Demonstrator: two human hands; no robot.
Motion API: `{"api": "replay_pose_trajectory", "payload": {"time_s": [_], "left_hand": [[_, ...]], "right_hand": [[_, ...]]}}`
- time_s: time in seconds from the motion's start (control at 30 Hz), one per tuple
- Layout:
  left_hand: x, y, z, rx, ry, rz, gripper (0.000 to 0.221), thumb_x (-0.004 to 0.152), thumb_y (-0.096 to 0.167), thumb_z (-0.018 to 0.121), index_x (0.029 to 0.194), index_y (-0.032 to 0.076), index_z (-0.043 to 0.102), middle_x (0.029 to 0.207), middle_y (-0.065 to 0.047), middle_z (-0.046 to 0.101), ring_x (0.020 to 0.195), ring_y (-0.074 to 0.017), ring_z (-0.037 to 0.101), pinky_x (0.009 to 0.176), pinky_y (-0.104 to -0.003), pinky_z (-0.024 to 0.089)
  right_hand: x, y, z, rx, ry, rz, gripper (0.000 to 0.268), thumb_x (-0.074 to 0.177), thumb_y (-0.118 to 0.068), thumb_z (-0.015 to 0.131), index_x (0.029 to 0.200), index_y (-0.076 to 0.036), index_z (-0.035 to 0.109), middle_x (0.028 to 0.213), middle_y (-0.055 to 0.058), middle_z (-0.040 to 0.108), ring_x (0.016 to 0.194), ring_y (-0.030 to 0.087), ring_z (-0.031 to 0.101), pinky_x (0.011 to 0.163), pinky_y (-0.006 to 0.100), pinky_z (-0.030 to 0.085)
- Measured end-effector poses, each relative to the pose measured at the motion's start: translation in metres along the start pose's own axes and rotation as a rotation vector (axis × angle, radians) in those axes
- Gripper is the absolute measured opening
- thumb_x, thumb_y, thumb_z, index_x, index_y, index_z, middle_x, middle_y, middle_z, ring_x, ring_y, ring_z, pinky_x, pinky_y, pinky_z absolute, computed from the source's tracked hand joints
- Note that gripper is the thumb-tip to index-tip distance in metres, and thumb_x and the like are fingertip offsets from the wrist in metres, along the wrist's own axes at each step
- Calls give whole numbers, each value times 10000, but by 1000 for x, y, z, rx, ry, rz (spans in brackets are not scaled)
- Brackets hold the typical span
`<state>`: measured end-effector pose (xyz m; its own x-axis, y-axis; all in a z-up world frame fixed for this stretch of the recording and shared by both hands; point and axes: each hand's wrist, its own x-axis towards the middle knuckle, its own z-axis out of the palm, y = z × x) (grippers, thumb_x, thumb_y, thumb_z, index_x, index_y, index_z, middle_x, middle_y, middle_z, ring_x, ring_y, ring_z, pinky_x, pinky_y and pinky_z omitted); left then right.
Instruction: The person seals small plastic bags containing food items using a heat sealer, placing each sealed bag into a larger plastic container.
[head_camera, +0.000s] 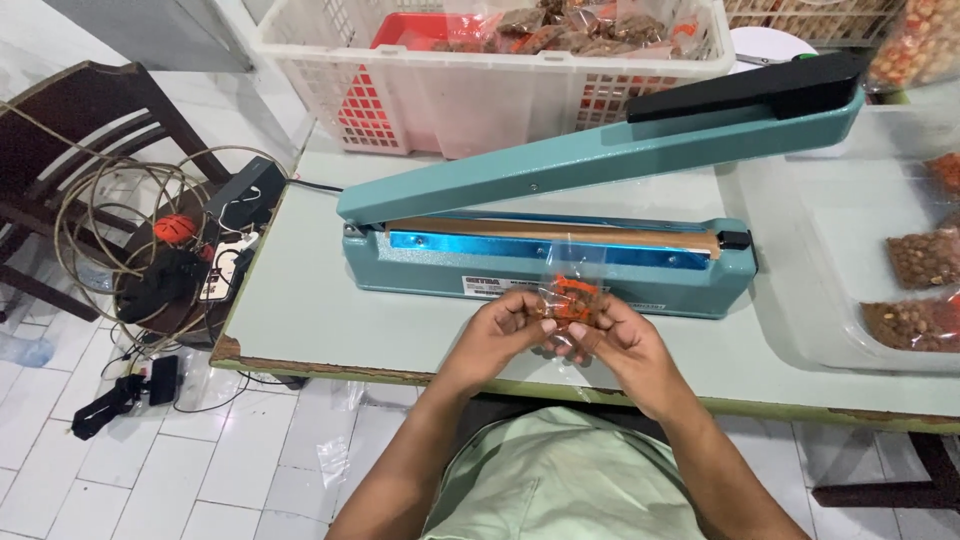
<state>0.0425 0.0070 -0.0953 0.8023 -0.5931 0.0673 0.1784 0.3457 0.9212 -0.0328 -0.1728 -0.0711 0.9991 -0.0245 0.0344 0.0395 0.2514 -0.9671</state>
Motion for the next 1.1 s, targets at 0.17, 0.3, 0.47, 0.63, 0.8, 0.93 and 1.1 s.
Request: {"api": "replay_pose_trajectory", "payload": {"time_s": [0.17, 0.3, 0.47, 0.63, 0.8, 0.93, 1.1], "left_hand": [[5, -10, -1, -13, 48, 5, 173, 903, -5, 759, 1046, -28, 664, 873, -33, 569, 786, -116, 655, 772, -305, 612], [2, -2, 4, 32, 57, -9, 162, 903, 15, 762, 1046, -23, 695, 882, -38, 620, 805, -93, 640, 776, -276, 593], [0, 0, 7, 14, 65, -15, 184, 880, 9, 789, 1039, -16, 699, 880, -32, 643, 814, -82, 651, 785, -252, 583], [5, -11, -3, 25, 77, -12, 234, 887, 1, 783, 1106, -13, 701, 912, -52, 691, 826, -112, 678, 807, -262, 589], [6, -8, -3, 30, 79, -1, 262, 882, 4, 790, 1125, -26, 698, 953, -68, 717, 841, -101, 667, 825, -272, 592], [5, -7, 2, 24, 94, -4, 228, 900, 17, 779, 1102, -18, 679, 923, -50, 709, 826, -82, 659, 814, -247, 587], [3, -17, -5, 74, 83, 10, 205, 889, 1, 788, 1067, -6, 687, 897, -42, 696, 811, -85, 642, 793, -253, 581]], "right_hand": [[0, 3, 0, 45, 8, -6, 236, 988, 2, 566, 1223, -3, 571, 1090, 140, 708, 828, 175, 641, 728, 337, 566], [0, -4, 2, 54, -27, -4, 286, 1005, -30, 541, 1286, 3, 580, 1074, 124, 708, 833, 178, 641, 731, 344, 556], [-1, -10, 5, 0, -28, 0, 289, 987, -28, 588, 1270, 31, 602, 1043, 143, 721, 821, 180, 651, 715, 326, 545], [0, 2, -3, 17, 21, -39, 319, 1040, -82, 522, 1329, 33, 596, 1037, 138, 709, 844, 188, 637, 770, 341, 542], [0, -11, 8, 41, 57, -53, 325, 1037, -78, 539, 1328, 52, 605, 997, 110, 645, 846, 176, 606, 781, 347, 548], [-2, -7, 8, 35, 66, -58, 294, 1028, -62, 552, 1286, 47, 642, 947, 115, 641, 836, 185, 625, 781, 347, 553], [-1, -4, 5, -61, 48, -65, 301, 948, -27, 676, 1238, 51, 668, 897, 114, 667, 796, 178, 640, 747, 341, 572]]}}
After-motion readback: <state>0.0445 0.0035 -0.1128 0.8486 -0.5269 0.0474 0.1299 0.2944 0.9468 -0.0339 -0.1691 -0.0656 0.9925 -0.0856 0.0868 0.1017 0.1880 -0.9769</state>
